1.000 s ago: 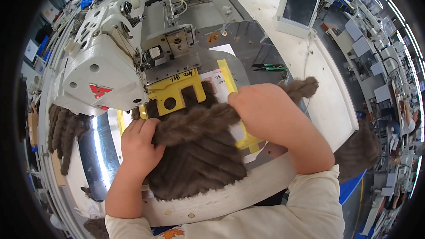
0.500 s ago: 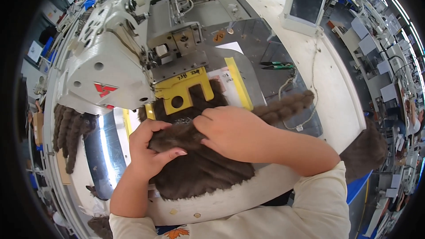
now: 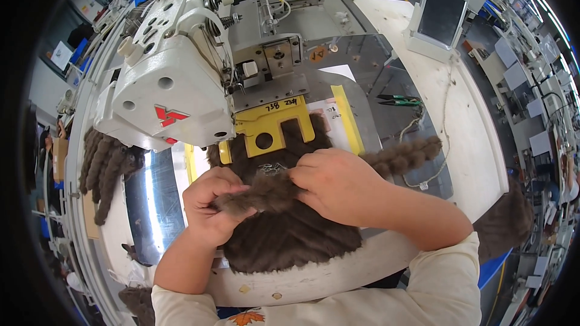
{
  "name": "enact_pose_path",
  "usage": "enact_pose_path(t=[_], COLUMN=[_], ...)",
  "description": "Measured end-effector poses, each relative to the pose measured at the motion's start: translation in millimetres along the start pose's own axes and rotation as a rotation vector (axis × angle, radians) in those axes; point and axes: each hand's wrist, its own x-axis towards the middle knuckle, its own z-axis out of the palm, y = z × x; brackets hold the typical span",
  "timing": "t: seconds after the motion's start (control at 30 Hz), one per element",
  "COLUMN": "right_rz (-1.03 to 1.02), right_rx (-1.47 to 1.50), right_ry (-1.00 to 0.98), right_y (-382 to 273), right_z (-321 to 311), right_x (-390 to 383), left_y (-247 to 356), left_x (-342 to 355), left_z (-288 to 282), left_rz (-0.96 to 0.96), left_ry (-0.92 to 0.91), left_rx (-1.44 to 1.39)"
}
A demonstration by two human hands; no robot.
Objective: The recorder uses an industrial sewing machine to stitch together pieces of fur.
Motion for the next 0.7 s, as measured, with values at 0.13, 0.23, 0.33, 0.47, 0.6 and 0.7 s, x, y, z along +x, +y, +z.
enact_pose_path(t=[0.13,0.23,0.33,0.47,0.6,0.7], right_rz=[-0.018,-0.061,-0.121,-0.183,-0.059,0.098], right_rx=[-0.004,-0.012,-0.098,-0.057,0.222,0.495], right_ry=[0.003,0.103,0.252,0.229,-0.102,-0.329], right_y=[2.4,0.4,-5.1,-6.2,4.4,11.0], right_z=[3.3,6.4,11.8,13.3,16.8,18.3], right_x=[1.0,-0.8,-1.5,-1.0,-1.2,4.5], left_y=[-1.9,10.0,11.7,2.2,6.5,7.7], left_x=[-4.3,1.7,0.4,1.0,1.6,-0.7], left_z=[2.4,9.8,14.2,7.1,9.8,12.5], left_rz=[-0.005,-0.080,-0.243,-0.026,0.060,0.072], left_ry=[0.010,0.023,0.051,-0.061,-0.108,-0.151], left_rx=[-0.104,-0.167,-0.251,-0.122,-0.075,-0.035])
